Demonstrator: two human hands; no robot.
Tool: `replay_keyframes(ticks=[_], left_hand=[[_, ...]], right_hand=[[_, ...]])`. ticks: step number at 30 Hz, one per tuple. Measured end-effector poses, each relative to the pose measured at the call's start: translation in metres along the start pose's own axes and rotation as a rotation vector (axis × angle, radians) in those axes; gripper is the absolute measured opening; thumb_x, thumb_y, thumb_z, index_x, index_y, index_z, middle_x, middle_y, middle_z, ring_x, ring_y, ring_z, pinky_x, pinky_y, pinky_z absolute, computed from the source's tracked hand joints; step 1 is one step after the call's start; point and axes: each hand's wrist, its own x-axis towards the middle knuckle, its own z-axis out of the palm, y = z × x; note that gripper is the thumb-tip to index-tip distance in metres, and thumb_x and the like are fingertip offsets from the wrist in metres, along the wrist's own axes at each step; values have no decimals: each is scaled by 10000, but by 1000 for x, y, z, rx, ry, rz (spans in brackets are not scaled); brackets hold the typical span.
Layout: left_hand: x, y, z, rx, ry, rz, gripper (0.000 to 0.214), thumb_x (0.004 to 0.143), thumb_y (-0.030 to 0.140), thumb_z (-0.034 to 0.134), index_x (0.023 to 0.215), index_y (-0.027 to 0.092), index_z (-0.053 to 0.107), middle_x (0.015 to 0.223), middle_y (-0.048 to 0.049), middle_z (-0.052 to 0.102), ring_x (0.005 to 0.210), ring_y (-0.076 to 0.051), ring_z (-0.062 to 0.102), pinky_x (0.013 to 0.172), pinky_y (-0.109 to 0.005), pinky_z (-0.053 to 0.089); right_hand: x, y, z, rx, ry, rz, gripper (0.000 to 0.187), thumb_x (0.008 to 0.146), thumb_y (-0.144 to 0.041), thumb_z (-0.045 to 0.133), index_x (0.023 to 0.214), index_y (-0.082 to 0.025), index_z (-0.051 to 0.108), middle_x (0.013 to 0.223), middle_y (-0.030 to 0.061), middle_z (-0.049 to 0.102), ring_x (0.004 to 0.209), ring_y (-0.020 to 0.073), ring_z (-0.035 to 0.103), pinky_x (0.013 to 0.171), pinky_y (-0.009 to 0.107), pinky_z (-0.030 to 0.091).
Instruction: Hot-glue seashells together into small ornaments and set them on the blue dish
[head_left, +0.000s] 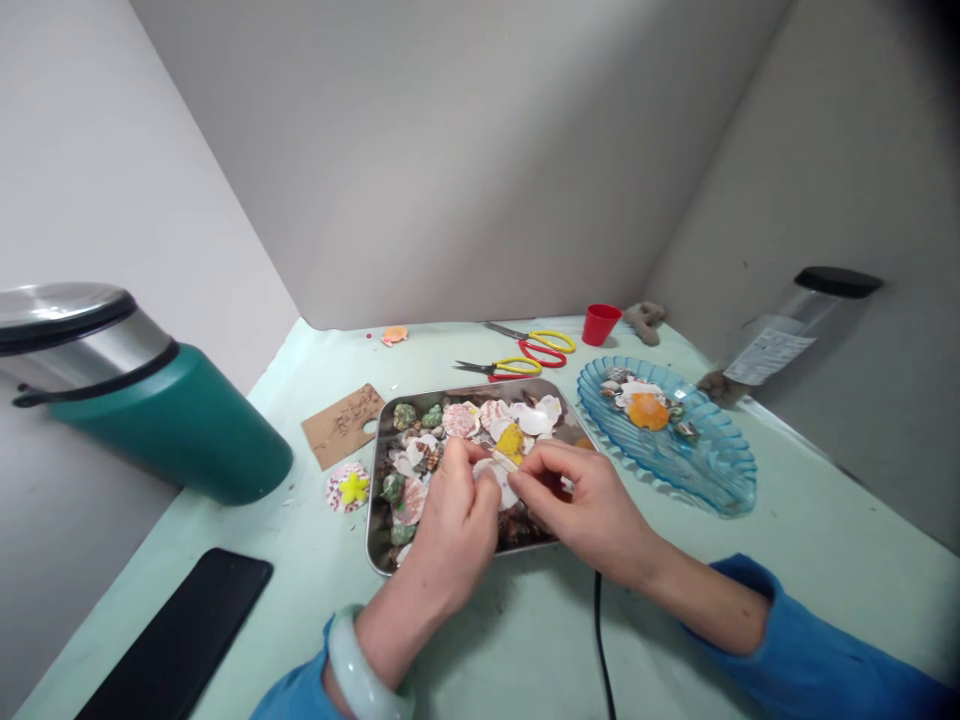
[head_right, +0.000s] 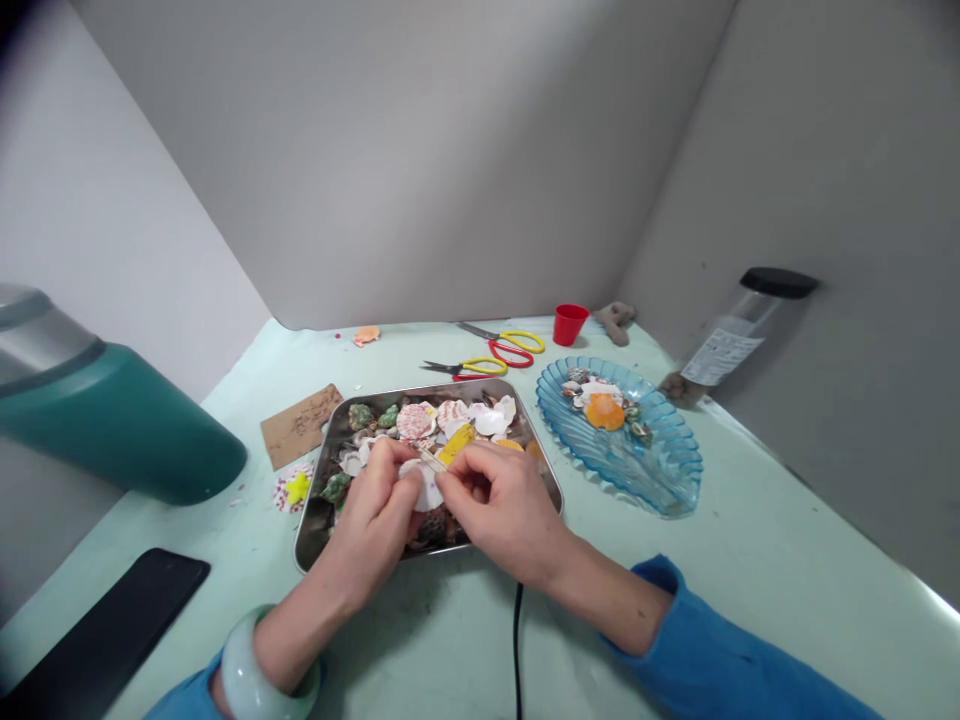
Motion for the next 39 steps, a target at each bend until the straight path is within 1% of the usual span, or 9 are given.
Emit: replay_keyframes(ticks=[5,8,13,17,20,25,29,34,39], left_hand=[[3,-3,-4,-160,-1,-29,155,858,220,422,990,192,499,769,-7,615,525,-127,501,514,-263,376],[9,-2,-7,-298,106,-25,183,889,274,406,987,189,535,777,4,618,459,-88,458,453,-233,366],[15,0,-11,-272,221,-3,211,843,289,523,952,159,647,744,0,639,426,-55,419,414,-195,344],[14,1,-11,-294,175,-26,232,813,319,602,943,145,683,609,18,610,415,-65,459,421,-186,368],[13,1,-12,-306,150,-12,314,878,428,523,932,152,664,474,40,522,417,-87,461,417,-184,356],[12,2,-12,-296,-86,-64,390,853,520,535,1033,181,612,528,46,540,394,-89,452,376,-186,327],[11,4,-10,-297,-237,-117,324,842,479,555,932,173,612,434,64,491,357,-79,394,362,-173,290],[10,6,-11,-330,-183,-124,309,857,476,538,874,175,603,428,51,518,361,-83,396,375,-180,298],[11,2,-11,-330,-184,-52,277,872,430,549,851,164,623,449,42,525,413,-78,401,420,-183,283]], right_hand=[[1,0,1,43,-6,56,255,847,-251,550,605,-193,499,572,-29,508,529,107,455,519,236,365],[1,-1,0,55,-2,73,252,845,-261,550,606,-192,506,573,-27,514,524,107,457,510,233,367],[0,-1,0,59,-2,102,246,851,-290,553,627,-191,532,586,-22,528,527,110,463,515,234,380],[0,-1,-1,78,5,116,247,861,-308,553,643,-192,535,593,-22,522,544,115,468,522,235,384],[1,-2,-3,82,1,109,252,869,-315,550,650,-192,532,600,-23,520,550,116,465,529,236,383],[1,-3,-3,72,-20,72,255,879,-309,546,653,-193,528,601,-27,513,563,117,470,538,236,381],[1,-3,-2,82,-53,46,288,897,-311,533,635,-193,515,593,-30,496,562,114,468,538,234,383],[2,-5,-6,63,-69,42,227,906,-353,550,748,-194,585,660,-19,547,605,125,500,559,236,398],[3,-7,-9,35,-45,-24,274,942,-280,493,687,-193,542,654,-19,524,639,131,501,620,249,392]])
